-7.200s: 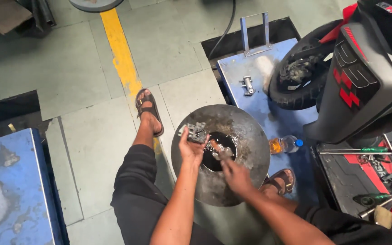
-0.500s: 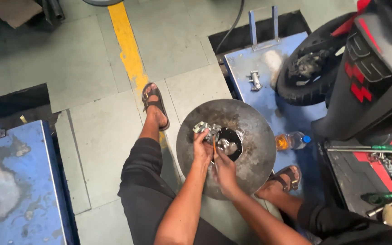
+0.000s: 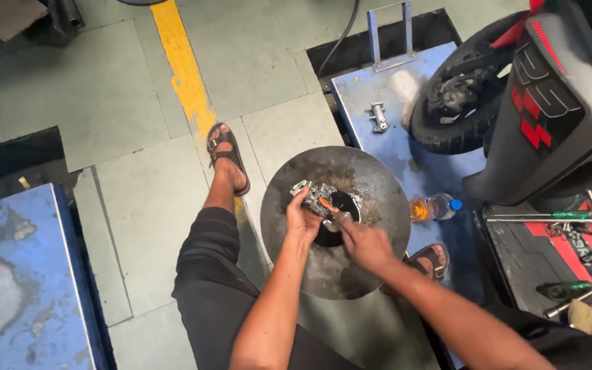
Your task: Cleaning a motorcycle carburetor with fluid and a small brush over a drain pan.
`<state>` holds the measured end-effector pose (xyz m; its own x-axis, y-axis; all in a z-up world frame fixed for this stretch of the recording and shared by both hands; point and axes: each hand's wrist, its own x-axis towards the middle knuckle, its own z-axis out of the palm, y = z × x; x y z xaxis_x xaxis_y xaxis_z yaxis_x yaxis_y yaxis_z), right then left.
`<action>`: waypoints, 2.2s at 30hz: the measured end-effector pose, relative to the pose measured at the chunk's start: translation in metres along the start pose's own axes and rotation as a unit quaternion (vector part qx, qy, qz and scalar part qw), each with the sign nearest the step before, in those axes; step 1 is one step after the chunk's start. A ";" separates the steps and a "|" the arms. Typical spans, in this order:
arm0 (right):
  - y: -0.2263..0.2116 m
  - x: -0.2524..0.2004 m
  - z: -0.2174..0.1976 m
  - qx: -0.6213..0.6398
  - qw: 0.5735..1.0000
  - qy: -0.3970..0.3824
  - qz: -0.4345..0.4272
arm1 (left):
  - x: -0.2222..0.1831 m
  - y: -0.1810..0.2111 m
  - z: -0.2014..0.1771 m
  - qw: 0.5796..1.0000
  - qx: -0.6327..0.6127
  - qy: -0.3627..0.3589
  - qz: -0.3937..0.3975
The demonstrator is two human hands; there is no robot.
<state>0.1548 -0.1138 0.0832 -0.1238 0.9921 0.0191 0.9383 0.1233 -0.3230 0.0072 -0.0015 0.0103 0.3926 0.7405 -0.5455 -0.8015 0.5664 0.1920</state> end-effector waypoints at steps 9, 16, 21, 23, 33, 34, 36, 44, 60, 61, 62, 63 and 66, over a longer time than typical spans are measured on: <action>-0.019 -0.015 0.074 0.600 0.727 0.048 0.331 | 0.006 0.018 -0.015 0.997 -0.007 0.027 0.065; 0.037 0.001 0.059 0.102 0.940 -0.007 0.325 | -0.017 0.026 0.013 0.994 0.076 0.083 0.010; 0.032 -0.007 0.066 0.216 0.955 -0.011 0.200 | -0.040 0.026 0.026 0.995 0.073 0.061 -0.001; 0.019 -0.010 0.054 0.401 0.890 0.206 0.077 | -0.042 0.033 0.026 0.994 0.074 0.079 0.017; -0.038 -0.007 0.001 0.244 0.946 0.066 0.202 | -0.023 0.012 0.040 0.990 0.077 0.119 0.012; -0.040 -0.013 0.015 0.263 0.943 0.090 0.184 | -0.023 0.010 0.038 0.993 0.072 0.093 0.013; -0.045 -0.019 0.023 0.281 0.937 0.118 0.169 | -0.016 0.007 0.026 0.996 0.068 0.065 0.011; -0.041 -0.018 0.034 0.199 0.964 0.104 0.143 | -0.004 -0.001 0.015 0.996 0.080 0.020 -0.019; -0.004 0.002 0.059 0.282 0.915 0.082 0.276 | 0.052 -0.027 -0.073 0.987 0.114 0.115 -0.002; -0.001 -0.003 0.055 0.262 0.913 0.095 0.299 | 0.061 -0.026 -0.084 0.993 0.068 0.100 -0.019; 0.003 -0.007 0.051 0.242 0.909 0.109 0.321 | 0.071 -0.025 -0.095 0.996 0.021 0.084 -0.036; 0.002 -0.010 0.045 0.243 0.908 0.104 0.324 | 0.059 -0.015 -0.085 0.995 0.021 0.088 -0.037; 0.010 -0.011 0.032 0.192 0.897 0.057 0.394 | 0.041 0.001 -0.061 0.997 0.021 0.074 -0.018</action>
<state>0.1550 -0.1243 0.0495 0.5844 0.7657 -0.2687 0.5357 -0.6127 -0.5810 -0.0052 0.0074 -0.0621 0.3475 0.6589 -0.6672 -0.7673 0.6087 0.2015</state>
